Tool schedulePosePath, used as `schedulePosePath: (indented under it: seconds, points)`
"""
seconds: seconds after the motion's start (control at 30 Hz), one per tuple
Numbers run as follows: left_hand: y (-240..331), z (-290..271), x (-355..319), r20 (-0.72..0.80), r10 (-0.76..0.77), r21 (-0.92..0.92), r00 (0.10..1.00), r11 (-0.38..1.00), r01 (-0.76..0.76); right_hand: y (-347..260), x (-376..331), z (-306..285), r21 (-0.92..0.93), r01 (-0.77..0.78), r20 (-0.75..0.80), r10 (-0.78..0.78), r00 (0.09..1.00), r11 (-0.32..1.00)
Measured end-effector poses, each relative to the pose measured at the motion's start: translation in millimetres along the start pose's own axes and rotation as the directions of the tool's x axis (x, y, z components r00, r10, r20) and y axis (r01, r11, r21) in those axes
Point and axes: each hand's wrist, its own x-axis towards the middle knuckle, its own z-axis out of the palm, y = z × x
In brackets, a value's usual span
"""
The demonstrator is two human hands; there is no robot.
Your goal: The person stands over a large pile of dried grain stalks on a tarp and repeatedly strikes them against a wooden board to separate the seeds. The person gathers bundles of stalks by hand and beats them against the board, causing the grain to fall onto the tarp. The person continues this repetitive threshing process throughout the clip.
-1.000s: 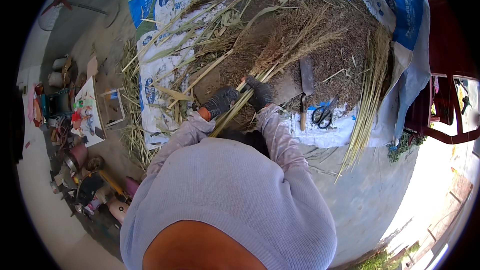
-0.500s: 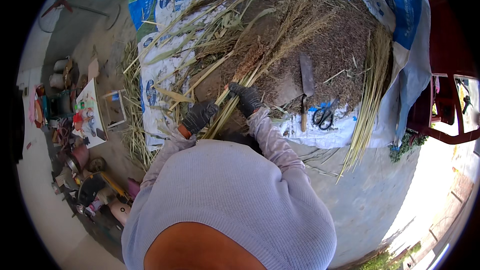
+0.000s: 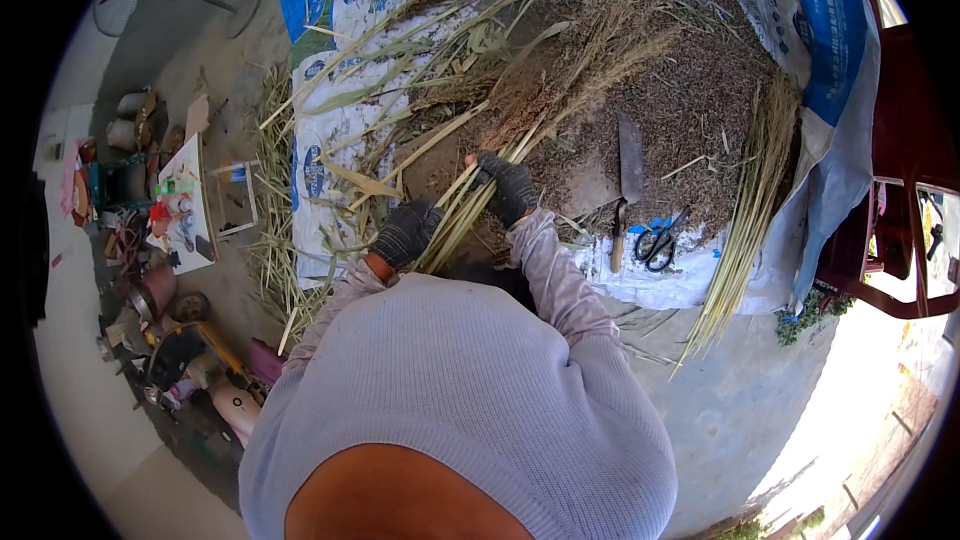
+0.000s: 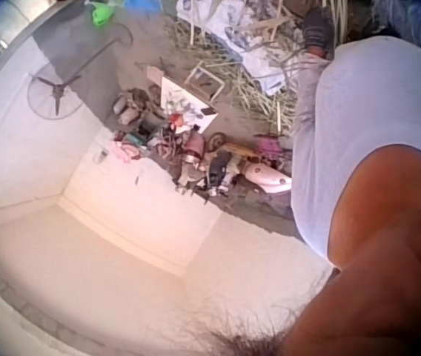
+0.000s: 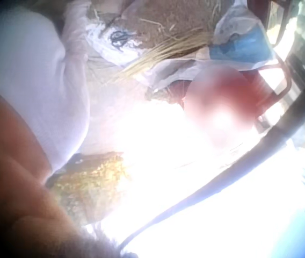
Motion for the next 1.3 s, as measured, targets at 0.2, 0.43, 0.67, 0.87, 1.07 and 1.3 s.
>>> schedulePosePath:
  seconds: [0.2, 0.43, 0.67, 0.87, 1.07, 1.3]
  points:
    - [4.1, -9.0, -7.0, 0.159, -0.030, 0.164, 0.987, 0.986, 0.004, -6.0, 2.1, -7.9, -0.055, 0.083, -0.186, -0.092, 0.978, 0.995]
    - [-39.4, -37.2, -88.3, 0.561, -0.424, 0.209, 0.711, 0.904, 0.374, -60.4, 4.2, -79.9, 0.116, 0.241, -0.407, -0.175, 0.897, 0.963]
    - [-223.9, -39.4, -192.3, 0.399, -0.671, 0.572, 0.625, 0.715, 0.403, -46.7, 19.7, -119.9, 0.147, 0.210, -0.452, -0.123, 0.884, 0.967]
    - [-162.0, -35.9, -45.5, 0.069, -0.376, 0.335, 0.924, 0.881, 0.333, -34.0, 11.0, -110.6, 0.174, 0.220, -0.501, -0.106, 0.859, 0.960]
    - [-183.5, 69.7, 96.0, 0.058, -0.516, 0.282, 0.855, 0.830, 0.482, -16.3, -6.2, -89.3, 0.129, 0.159, -0.518, -0.070, 0.853, 0.979]
    - [-214.5, 61.0, 151.2, 0.132, -0.452, 0.339, 0.882, 0.857, 0.389, -6.2, -23.1, -97.9, 0.173, 0.249, -0.597, -0.100, 0.796, 0.953]
